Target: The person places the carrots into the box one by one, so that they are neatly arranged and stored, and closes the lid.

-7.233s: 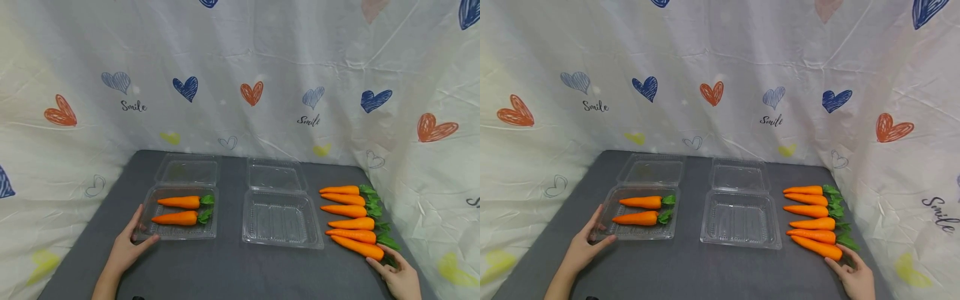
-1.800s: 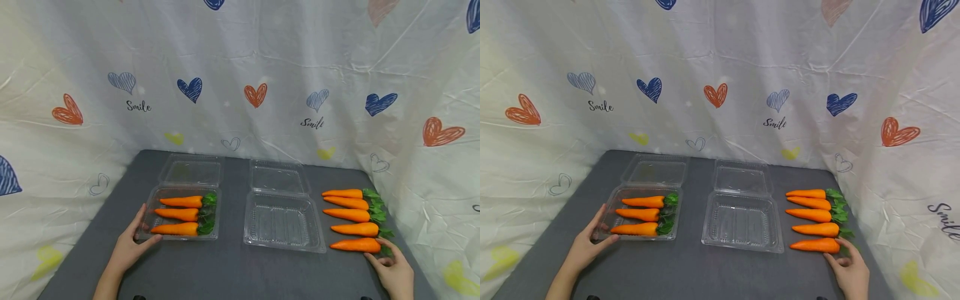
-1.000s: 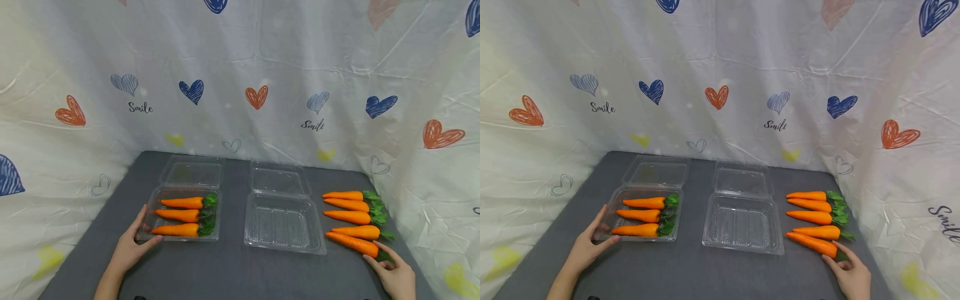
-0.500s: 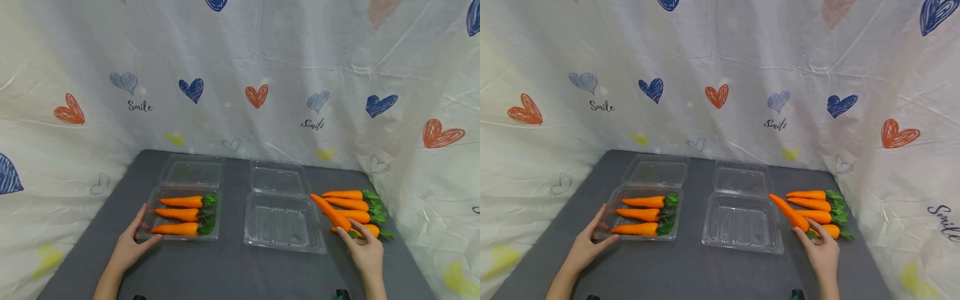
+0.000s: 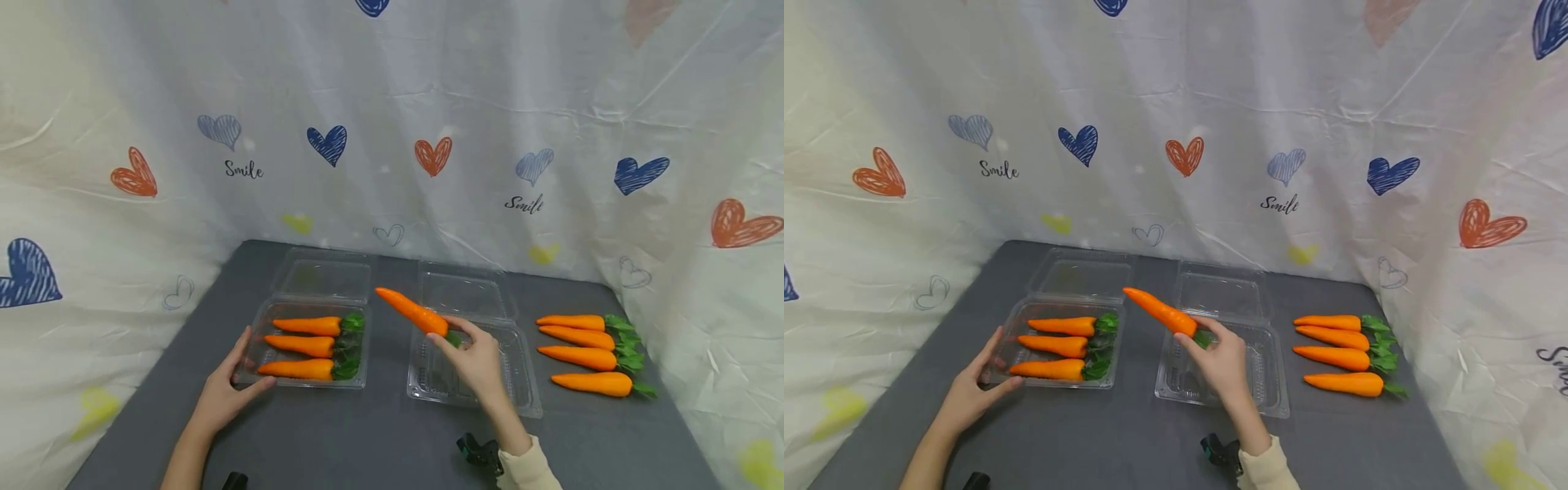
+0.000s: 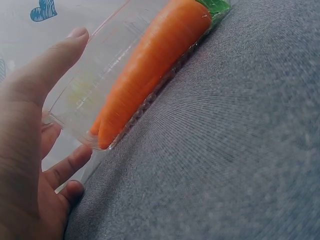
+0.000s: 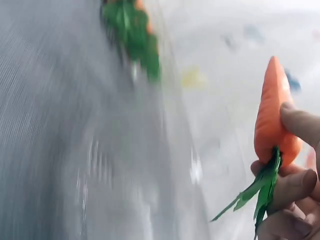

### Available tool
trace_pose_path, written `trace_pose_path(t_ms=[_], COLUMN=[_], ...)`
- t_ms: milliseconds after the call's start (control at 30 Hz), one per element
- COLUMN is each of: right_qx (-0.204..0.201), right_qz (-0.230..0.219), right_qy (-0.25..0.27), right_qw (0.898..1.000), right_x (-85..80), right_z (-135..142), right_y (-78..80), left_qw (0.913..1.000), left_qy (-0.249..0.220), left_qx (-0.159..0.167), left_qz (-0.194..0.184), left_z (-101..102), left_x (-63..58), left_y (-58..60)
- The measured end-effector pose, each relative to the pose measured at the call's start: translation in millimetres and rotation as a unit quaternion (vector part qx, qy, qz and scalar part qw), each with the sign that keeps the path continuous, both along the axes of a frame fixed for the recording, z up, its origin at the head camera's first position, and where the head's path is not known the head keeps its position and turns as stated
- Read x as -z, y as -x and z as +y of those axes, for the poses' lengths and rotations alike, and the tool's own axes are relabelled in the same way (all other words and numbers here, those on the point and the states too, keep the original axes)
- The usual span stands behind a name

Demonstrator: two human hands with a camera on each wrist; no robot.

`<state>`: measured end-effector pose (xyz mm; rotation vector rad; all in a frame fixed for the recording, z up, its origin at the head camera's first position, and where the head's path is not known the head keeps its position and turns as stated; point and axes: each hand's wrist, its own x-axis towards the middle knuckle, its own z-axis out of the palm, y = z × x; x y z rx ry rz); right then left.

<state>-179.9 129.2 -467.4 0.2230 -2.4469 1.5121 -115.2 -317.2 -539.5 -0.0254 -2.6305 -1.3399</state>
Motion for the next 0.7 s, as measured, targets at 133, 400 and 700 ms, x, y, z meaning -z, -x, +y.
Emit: trace_pose_path(t_ms=[133, 400, 700], right_qx=[-0.041, -0.094, -0.13], right_qz=[-0.003, 0.001, 0.022], right_qy=[-0.014, -0.068, -0.2], right_qw=[0.999, 0.993, 0.971], right_x=[-5.7, -1.2, 11.2], right_z=[-45, -117, -168], right_y=[8.2, 17.5, 6.0], left_qw=[1.0, 0.9999, 0.9998], left_qy=[0.001, 0.001, -0.005], left_qx=[0.003, 0.006, 0.012], left_qz=[0.003, 0.008, 0.012], left_z=[-1, -2, -1], left_x=[0.1, 0.6, -0.1], left_y=[0.8, 1.1, 0.7])
